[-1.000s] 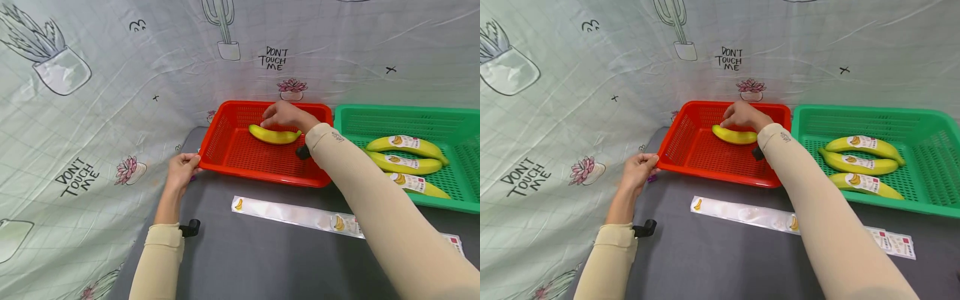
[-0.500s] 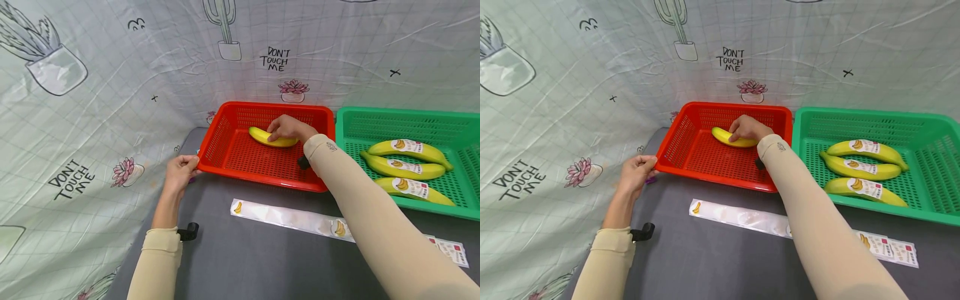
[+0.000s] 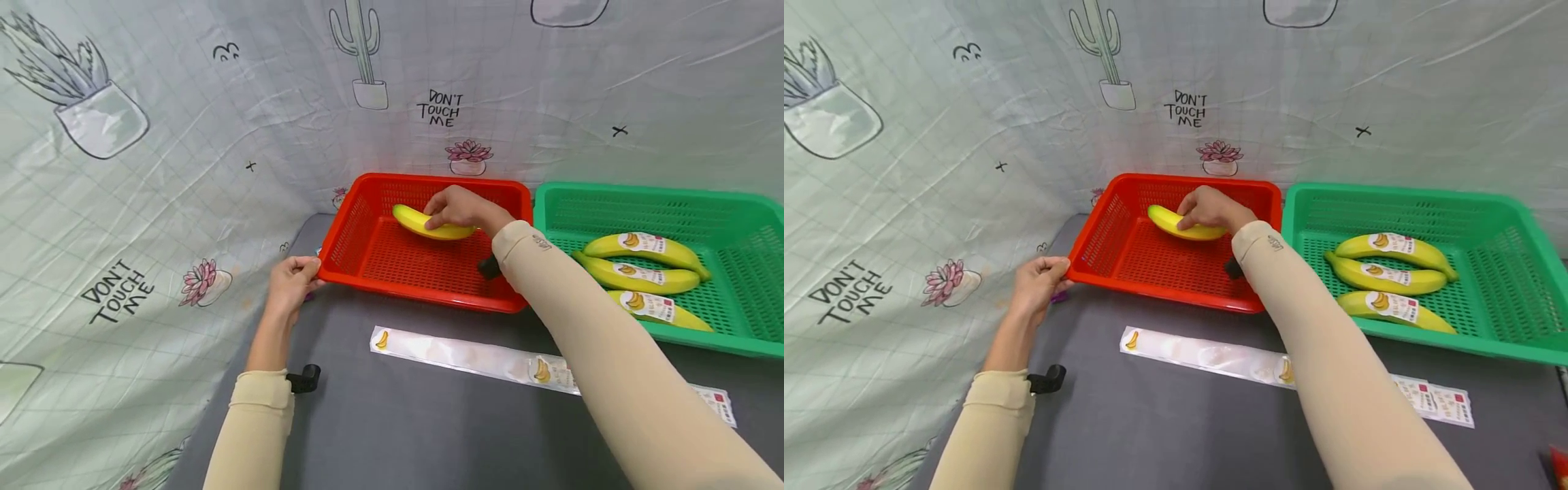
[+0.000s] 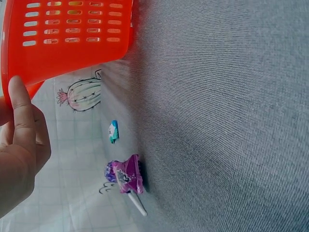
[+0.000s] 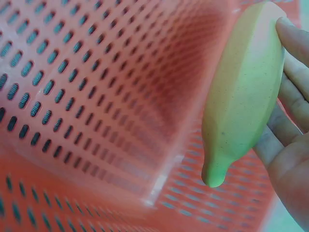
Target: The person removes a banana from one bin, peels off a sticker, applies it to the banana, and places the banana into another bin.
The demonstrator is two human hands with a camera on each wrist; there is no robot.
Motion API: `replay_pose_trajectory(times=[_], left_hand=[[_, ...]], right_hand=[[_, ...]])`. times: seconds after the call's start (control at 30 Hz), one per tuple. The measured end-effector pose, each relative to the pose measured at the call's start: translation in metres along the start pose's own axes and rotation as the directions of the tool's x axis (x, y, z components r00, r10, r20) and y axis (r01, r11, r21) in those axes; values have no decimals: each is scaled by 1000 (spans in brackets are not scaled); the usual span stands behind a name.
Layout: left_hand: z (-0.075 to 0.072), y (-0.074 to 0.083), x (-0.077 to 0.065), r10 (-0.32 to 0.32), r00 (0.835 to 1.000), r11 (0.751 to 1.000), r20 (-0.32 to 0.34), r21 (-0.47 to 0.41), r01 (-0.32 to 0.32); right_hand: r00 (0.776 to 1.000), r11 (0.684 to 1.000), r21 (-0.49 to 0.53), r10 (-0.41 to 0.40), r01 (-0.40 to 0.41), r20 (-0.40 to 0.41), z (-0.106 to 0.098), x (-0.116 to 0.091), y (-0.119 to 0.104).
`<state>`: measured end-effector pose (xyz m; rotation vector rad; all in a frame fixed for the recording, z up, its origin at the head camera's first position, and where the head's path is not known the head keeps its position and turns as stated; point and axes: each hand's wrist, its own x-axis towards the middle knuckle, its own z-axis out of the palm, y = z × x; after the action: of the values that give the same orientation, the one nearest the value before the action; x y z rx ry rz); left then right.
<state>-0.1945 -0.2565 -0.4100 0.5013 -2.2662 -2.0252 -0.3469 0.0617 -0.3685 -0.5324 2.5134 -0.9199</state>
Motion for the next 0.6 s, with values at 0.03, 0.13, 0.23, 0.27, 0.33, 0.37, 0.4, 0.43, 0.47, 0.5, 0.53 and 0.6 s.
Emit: replay_pose_trajectory(times=[0.03, 0.13, 0.23, 0.27, 0.33, 0.37, 0.4, 0.43, 0.47, 0.5, 0.53, 0.6], left_hand=[[1, 1, 0, 3, 1000, 1000, 4, 7, -3], [-1, 5, -2, 3, 1000, 999, 10, 38, -4], [-4, 9, 13, 14, 1000, 998, 14, 64, -14], [-6, 10, 18, 15, 1000, 997, 17, 74, -17], [-12, 12, 25, 19, 1000, 996, 6, 88, -19], [-18, 11, 27, 21, 1000, 995, -10, 95, -19], [-23, 10, 29, 18, 999, 995, -27, 99, -15], [-29, 9, 30, 11, 999, 995, -45, 98, -6], [-35, 7, 30, 4, 998, 995, -65, 95, 3], [-41, 6, 30, -5, 996, 996, -85, 91, 13], [-45, 4, 30, -14, 994, 996, -105, 87, 23], [-53, 2, 30, -26, 991, 997, -134, 74, 36]], right_hand=[[1000, 1000, -6, -24, 24, -8, -5, -8, -5], [995, 995, -31, -96, 95, -24, -20, -35, -21], [986, 987, -45, -159, 157, -54, -35, -59, -35], [981, 982, -52, -183, 180, -65, -39, -68, -38], [970, 972, -44, -232, 229, -76, -43, -87, -43], [963, 965, -32, -261, 259, -73, -43, -96, -44], [956, 959, -24, -284, 283, -70, -42, -105, -44], [951, 953, -11, -304, 304, -63, -40, -115, -43], [945, 946, 0, -323, 323, -50, -37, -125, -40], [941, 942, 12, -335, 336, -36, -34, -136, -38], [941, 941, 21, -337, 338, -23, -31, -148, -35], [939, 939, 14, -344, 344, -5, -24, -170, -26]])
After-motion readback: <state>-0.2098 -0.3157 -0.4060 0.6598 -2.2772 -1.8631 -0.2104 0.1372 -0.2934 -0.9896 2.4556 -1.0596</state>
